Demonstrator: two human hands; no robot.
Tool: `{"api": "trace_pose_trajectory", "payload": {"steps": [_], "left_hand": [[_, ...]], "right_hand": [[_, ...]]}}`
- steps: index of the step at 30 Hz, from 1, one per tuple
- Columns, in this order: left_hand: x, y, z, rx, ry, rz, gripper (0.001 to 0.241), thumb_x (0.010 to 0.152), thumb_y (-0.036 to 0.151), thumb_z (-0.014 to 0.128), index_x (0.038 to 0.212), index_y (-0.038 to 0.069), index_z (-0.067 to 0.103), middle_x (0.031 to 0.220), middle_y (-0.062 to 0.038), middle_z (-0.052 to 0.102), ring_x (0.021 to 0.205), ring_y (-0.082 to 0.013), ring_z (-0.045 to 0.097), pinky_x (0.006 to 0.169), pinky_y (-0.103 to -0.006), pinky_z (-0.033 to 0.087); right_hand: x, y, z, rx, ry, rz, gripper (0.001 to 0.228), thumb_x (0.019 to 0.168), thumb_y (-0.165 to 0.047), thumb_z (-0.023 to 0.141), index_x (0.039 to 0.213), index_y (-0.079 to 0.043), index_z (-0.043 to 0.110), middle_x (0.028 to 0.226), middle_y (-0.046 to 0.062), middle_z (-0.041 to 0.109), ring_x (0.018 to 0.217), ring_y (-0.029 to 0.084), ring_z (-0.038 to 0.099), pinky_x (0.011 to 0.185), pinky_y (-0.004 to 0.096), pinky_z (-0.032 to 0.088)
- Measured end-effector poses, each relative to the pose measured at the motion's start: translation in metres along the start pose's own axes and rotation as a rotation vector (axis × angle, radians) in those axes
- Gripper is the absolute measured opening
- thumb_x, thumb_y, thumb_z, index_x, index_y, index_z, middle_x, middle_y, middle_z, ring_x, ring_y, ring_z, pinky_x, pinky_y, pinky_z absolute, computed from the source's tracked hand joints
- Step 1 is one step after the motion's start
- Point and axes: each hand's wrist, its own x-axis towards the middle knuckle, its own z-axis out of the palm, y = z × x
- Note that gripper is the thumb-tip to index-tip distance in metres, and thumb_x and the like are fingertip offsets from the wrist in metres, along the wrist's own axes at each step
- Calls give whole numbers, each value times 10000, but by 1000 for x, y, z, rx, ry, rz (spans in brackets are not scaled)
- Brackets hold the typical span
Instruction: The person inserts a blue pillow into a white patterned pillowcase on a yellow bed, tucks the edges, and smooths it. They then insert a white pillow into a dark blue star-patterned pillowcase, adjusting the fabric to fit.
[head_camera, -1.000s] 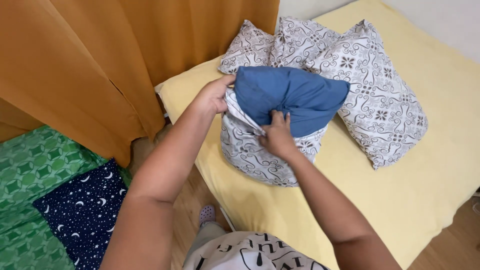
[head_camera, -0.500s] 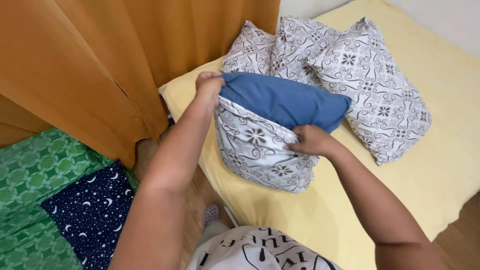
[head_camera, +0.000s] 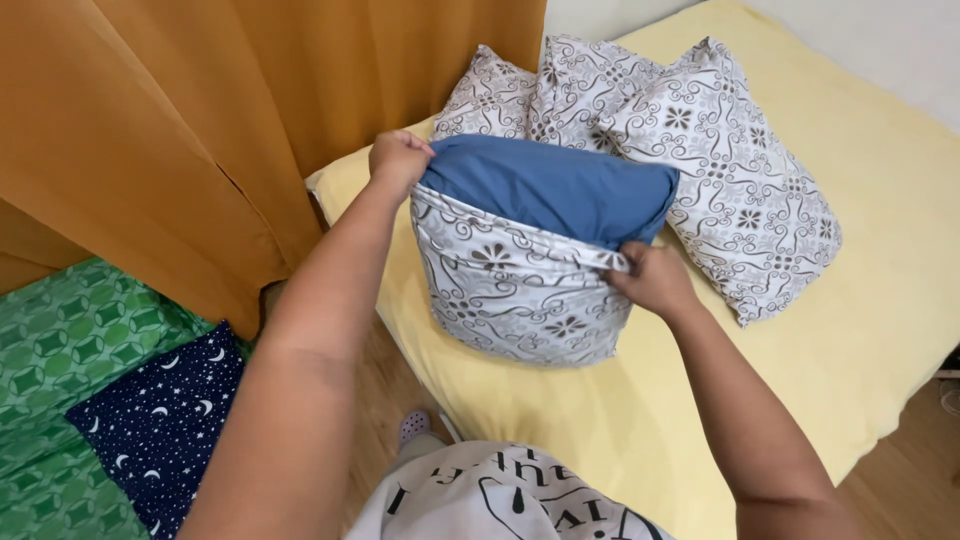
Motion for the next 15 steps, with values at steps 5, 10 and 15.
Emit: {"api": "trace_pose_trajectory", "payload": {"steps": [5, 10, 15], "left_hand": [[-24, 51, -40, 63, 211, 349, 106, 726, 18, 709, 796, 91, 743, 826, -101, 735, 783, -257, 711, 728, -358, 549], [-47, 78, -56, -24, 405, 568, 113, 775, -16, 662, 862, 53, 681, 885, -127, 710, 828, -307, 684, 761, -395, 536], [-69, 76, -42, 9, 319, 682, 128, 771, -10, 671, 868, 72, 686, 910, -133, 694, 894, -329, 673, 801, -407, 543]], "right_hand": [[4, -3, -17, 24, 303, -307, 204, 834, -218, 757, 845, -40, 658, 808, 165, 643, 797, 338, 622, 723, 420, 511], [6, 12, -9, 200, 393, -502, 199, 880, -213, 733, 964, -60, 636, 1055, 166, 602, 1046, 317, 557, 830, 424, 487], [4, 52, 45, -61, -7, -280, 305, 655, -245, 741, 930, -115, 716, 944, 75, 678, 1055, 276, 612, 1123, 567, 338]]}}
